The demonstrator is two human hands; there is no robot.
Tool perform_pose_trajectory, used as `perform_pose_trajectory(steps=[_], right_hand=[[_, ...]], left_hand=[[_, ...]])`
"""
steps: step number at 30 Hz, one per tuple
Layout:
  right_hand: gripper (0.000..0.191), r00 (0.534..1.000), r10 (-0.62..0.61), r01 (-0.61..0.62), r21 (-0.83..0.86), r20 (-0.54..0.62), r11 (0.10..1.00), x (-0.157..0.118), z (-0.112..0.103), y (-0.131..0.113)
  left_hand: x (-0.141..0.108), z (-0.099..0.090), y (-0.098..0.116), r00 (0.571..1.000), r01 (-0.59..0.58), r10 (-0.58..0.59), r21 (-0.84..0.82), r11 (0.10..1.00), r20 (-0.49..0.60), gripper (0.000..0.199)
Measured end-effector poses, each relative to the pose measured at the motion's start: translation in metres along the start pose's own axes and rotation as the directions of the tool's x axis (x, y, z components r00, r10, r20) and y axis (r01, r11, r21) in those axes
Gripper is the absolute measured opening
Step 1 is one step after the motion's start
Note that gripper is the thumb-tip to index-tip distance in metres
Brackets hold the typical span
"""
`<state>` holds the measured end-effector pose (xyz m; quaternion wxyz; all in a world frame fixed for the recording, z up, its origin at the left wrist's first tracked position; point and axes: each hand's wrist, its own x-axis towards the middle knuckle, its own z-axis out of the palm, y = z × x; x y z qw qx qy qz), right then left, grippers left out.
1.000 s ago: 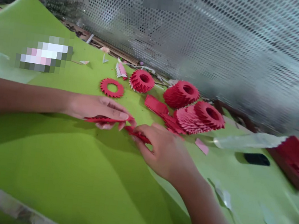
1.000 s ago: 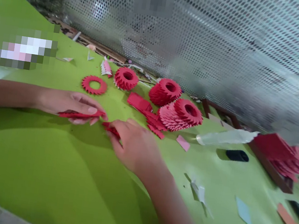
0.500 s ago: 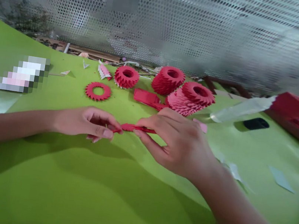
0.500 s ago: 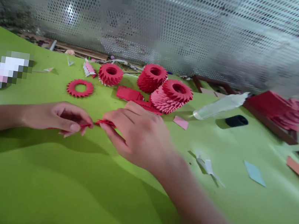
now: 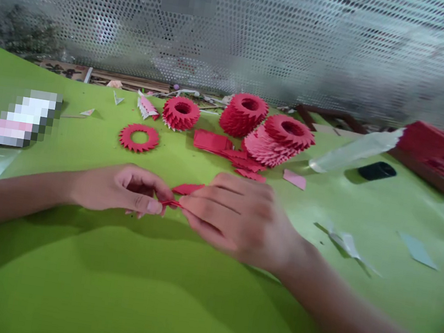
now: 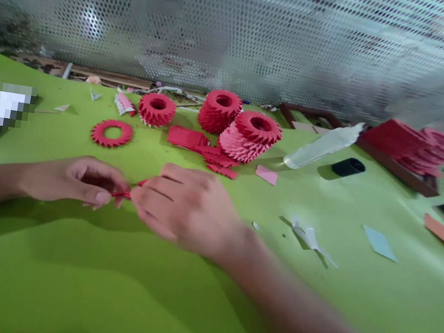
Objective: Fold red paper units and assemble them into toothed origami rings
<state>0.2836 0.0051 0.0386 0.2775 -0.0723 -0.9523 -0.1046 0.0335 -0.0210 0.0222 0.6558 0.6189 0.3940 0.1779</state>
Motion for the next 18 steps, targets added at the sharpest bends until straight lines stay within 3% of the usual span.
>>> perform_pose_trajectory(steps=[6,18], right_hand=[[0.003,0.999,-0.04,0.04,0.014,-0.036,0.999,-0.0032,0.0022,0.0014],[0.005,0.998,-0.008,0.011,0.055,-0.058,0.998,-0.0014,0.0037,0.0002]], left_hand=[[0.0004,0.0021,0.0026,0.999,0.042,-0.042,-0.012,0.999,-0.024,0.036],[0.0005,0.0009,0.0013,1.0,0.01,-0.01,-0.01,1.0,-0.018,0.033]])
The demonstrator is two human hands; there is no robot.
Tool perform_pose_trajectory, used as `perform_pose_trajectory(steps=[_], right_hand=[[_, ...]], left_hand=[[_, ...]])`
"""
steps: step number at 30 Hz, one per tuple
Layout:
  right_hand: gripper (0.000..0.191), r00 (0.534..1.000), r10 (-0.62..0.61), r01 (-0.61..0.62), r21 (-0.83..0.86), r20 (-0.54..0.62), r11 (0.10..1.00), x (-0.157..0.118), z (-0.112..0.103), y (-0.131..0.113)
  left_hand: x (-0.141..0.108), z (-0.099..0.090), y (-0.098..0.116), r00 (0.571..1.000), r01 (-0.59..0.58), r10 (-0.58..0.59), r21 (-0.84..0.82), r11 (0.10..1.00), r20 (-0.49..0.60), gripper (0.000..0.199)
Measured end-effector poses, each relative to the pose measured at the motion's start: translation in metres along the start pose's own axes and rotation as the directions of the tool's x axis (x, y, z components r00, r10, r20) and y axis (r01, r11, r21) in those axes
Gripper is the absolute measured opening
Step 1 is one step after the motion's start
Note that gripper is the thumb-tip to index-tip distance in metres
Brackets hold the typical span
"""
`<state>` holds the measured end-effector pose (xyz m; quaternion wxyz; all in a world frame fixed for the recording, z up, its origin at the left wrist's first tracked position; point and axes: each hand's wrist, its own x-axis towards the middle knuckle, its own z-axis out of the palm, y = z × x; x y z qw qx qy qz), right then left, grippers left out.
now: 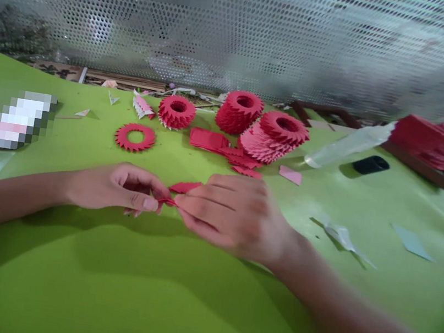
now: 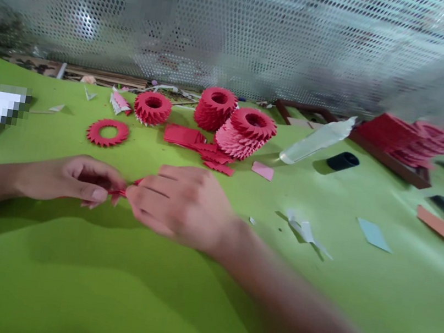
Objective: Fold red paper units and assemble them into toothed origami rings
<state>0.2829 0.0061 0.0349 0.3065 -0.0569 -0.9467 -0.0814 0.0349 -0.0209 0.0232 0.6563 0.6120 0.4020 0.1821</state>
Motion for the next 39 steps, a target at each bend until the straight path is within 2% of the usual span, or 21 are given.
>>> perform_pose_trajectory(steps=[15,20,23,25,28,30,32,33,35,36,39], right_hand=[[0.012,0.995,-0.065,0.076,-0.178,0.071,0.981,0.003,-0.008,-0.001],[0.01,0.995,-0.068,0.081,-0.178,0.075,0.981,0.004,-0.009,-0.001],[0.015,0.992,-0.031,0.046,-0.116,0.125,0.992,0.002,-0.005,-0.002],[0.019,0.988,-0.002,0.011,-0.059,0.157,0.998,0.001,-0.002,-0.003],[0.016,0.98,0.126,-0.135,0.048,0.151,0.99,0.0,0.002,-0.003],[0.032,0.931,0.33,-0.352,0.144,0.156,0.925,0.001,0.003,-0.002],[0.041,0.806,0.538,-0.589,0.238,0.249,0.772,0.002,0.003,0.001],[0.04,0.732,0.595,-0.679,0.277,0.333,0.68,0.003,0.003,0.002],[0.037,0.601,0.62,-0.797,0.329,0.504,0.506,0.004,0.004,0.003],[0.037,0.559,0.608,-0.829,0.351,0.564,0.435,0.005,0.005,0.003],[0.038,0.488,0.592,-0.87,0.405,0.641,0.279,0.006,0.007,0.002]], left_hand=[[0.0,0.002,-0.001,0.999,0.021,-0.022,-0.007,1.0,-0.038,0.036],[0.0,0.0,-0.003,0.999,0.021,-0.02,0.011,1.0,-0.04,0.037],[0.0,0.004,-0.004,0.999,0.022,-0.018,0.099,0.995,-0.035,0.04],[-0.001,0.008,-0.004,0.998,-0.01,0.023,0.203,0.979,-0.061,0.04],[-0.003,0.014,-0.004,0.961,-0.117,0.217,0.461,0.88,-0.17,0.033],[-0.004,0.015,-0.005,0.899,-0.165,0.376,0.621,0.766,-0.226,0.03],[-0.005,0.015,-0.006,0.836,-0.167,0.488,0.73,0.663,-0.252,0.031],[-0.005,0.015,-0.006,0.813,-0.155,0.523,0.772,0.617,-0.255,0.032],[-0.006,0.013,-0.008,0.784,-0.13,0.572,0.838,0.531,-0.241,0.032],[-0.006,0.013,-0.009,0.776,-0.123,0.588,0.859,0.496,-0.228,0.032],[-0.005,0.012,-0.011,0.772,-0.133,0.611,0.896,0.425,-0.175,0.031]])
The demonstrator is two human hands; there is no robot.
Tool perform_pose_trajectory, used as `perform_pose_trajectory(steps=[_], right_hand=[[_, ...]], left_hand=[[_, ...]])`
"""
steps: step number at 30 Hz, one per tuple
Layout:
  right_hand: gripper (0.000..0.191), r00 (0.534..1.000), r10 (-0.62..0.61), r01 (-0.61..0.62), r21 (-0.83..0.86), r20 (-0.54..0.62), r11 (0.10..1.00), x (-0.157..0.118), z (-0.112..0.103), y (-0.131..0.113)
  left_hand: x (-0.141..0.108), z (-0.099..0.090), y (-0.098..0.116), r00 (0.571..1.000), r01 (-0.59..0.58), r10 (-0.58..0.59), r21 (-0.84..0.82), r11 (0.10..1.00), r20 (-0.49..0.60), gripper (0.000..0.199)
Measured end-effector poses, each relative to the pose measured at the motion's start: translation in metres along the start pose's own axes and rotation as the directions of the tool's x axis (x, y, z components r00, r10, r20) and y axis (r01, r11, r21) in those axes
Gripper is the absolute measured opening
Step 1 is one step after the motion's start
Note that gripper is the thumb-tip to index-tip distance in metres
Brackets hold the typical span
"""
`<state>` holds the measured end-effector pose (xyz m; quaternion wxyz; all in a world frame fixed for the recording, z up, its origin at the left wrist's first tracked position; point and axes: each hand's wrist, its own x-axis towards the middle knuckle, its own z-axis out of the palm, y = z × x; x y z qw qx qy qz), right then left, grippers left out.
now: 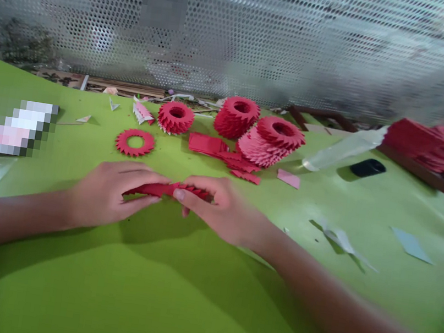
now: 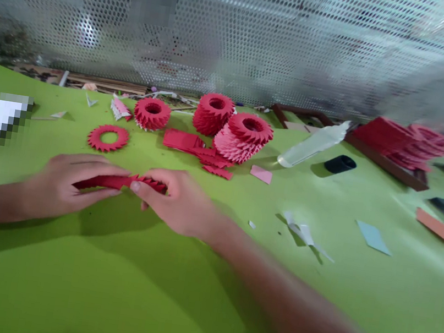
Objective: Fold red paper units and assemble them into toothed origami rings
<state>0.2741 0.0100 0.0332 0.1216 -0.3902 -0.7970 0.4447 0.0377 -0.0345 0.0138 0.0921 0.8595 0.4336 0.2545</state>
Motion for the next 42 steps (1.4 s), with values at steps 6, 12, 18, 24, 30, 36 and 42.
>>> perform_pose_trajectory(steps=[6,12,18,24,30,36,42], right_hand=[[0.042,0.993,0.074,-0.081,0.082,0.093,0.993,0.001,0.004,-0.001],[0.04,0.989,0.087,-0.097,0.082,0.115,0.992,0.002,0.012,-0.002],[0.043,0.999,0.043,-0.045,0.065,0.026,0.997,0.003,0.007,-0.001],[0.039,1.0,-0.018,0.018,-0.01,0.017,1.0,0.001,-0.008,0.0],[0.039,0.993,-0.077,0.079,0.01,-0.084,0.997,0.008,-0.025,0.013],[0.039,1.0,0.009,-0.008,0.046,-0.019,0.999,0.013,-0.016,0.016],[0.039,0.991,-0.096,0.1,0.042,-0.091,0.994,0.015,0.006,0.01]], left_hand=[[-0.002,0.004,-0.003,0.996,-0.09,0.089,0.043,0.995,0.018,0.03],[-0.002,0.006,-0.004,0.994,-0.098,0.096,0.03,0.995,0.057,0.031],[0.002,0.005,0.0,0.99,0.037,-0.034,-0.02,0.999,0.136,0.035],[0.001,0.0,0.001,0.947,0.298,-0.244,-0.278,0.913,0.21,0.053],[0.006,0.001,-0.027,0.876,0.443,-0.436,-0.701,0.559,0.205,0.059],[0.01,-0.005,-0.033,0.843,0.536,-0.381,-0.652,0.537,0.379,0.055],[0.015,-0.01,-0.018,0.819,0.535,-0.25,-0.53,0.658,0.516,0.052]])
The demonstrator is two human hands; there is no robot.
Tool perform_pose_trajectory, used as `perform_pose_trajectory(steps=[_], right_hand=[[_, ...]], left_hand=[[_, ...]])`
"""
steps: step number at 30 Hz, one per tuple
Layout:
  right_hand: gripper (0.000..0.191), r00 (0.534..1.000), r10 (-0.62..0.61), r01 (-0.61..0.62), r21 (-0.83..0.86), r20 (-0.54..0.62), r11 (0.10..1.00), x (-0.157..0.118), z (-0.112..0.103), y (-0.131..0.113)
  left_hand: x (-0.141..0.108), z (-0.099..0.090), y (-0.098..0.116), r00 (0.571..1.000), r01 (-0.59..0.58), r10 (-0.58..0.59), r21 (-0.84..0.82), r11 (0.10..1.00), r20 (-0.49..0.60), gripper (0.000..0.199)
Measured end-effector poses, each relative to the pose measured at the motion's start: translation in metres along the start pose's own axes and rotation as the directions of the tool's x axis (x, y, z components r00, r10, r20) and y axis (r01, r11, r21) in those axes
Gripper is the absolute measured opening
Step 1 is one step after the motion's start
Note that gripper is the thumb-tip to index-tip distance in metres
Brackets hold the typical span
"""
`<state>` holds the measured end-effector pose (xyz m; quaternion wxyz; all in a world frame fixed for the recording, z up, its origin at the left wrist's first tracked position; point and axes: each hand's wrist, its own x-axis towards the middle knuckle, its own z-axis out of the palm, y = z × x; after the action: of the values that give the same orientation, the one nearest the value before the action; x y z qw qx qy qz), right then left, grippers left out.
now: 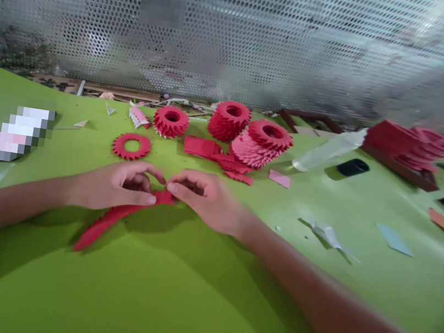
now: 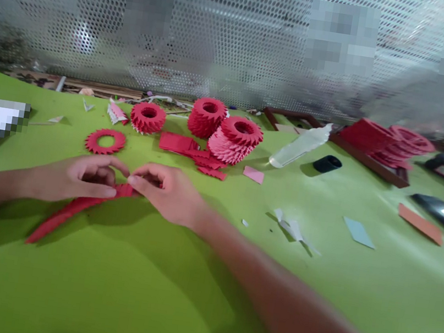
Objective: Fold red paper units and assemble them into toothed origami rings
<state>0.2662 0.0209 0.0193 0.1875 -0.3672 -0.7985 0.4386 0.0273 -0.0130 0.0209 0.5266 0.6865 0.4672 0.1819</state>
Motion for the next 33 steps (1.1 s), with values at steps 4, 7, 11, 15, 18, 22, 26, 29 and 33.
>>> perform_pose_trajectory(steps=[4,7,11,15,18,22,26,29,33], right_hand=[[0.031,0.974,-0.191,0.139,-0.341,-0.123,0.93,0.003,-0.012,0.013],[0.029,0.941,-0.337,0.291,-0.567,0.026,0.77,0.004,-0.021,0.019],[0.028,0.939,-0.309,0.33,-0.649,0.15,0.685,0.003,-0.022,0.017],[0.027,0.919,-0.36,0.357,-0.729,0.161,0.584,0.004,-0.019,0.018],[0.028,0.911,-0.388,0.343,-0.784,0.142,0.517,0.007,-0.017,0.022],[0.026,0.911,-0.397,0.307,-0.827,0.113,0.47,0.011,-0.014,0.024],[0.026,0.897,-0.434,0.324,-0.793,0.084,0.516,0.012,-0.013,0.022],[0.023,0.862,-0.507,0.343,-0.745,0.008,0.572,0.007,-0.013,0.018],[0.021,0.767,-0.64,0.428,-0.717,-0.034,0.551,-0.004,-0.014,0.007]], left_hand=[[0.001,0.0,0.002,0.999,-0.032,0.032,-0.011,0.999,0.011,0.038],[-0.002,-0.003,0.001,0.995,-0.059,0.063,-0.058,0.997,0.074,0.03],[-0.003,-0.004,-0.001,0.999,-0.023,0.026,-0.073,0.997,0.041,0.036],[-0.002,-0.003,-0.002,0.999,-0.028,0.028,-0.021,0.999,0.017,0.045],[-0.001,-0.001,-0.001,0.999,-0.022,0.022,0.003,1.0,0.027,0.046],[-0.001,0.001,-0.001,0.998,-0.032,0.034,-0.033,0.999,0.052,0.043],[0.0,0.0,-0.001,0.993,-0.065,0.077,-0.132,0.989,0.088,0.041],[-0.001,0.001,-0.002,0.988,-0.039,0.074,-0.248,0.968,0.133,0.04],[-0.001,0.001,-0.003,0.986,-0.002,0.056,-0.321,0.947,0.158,0.032]])
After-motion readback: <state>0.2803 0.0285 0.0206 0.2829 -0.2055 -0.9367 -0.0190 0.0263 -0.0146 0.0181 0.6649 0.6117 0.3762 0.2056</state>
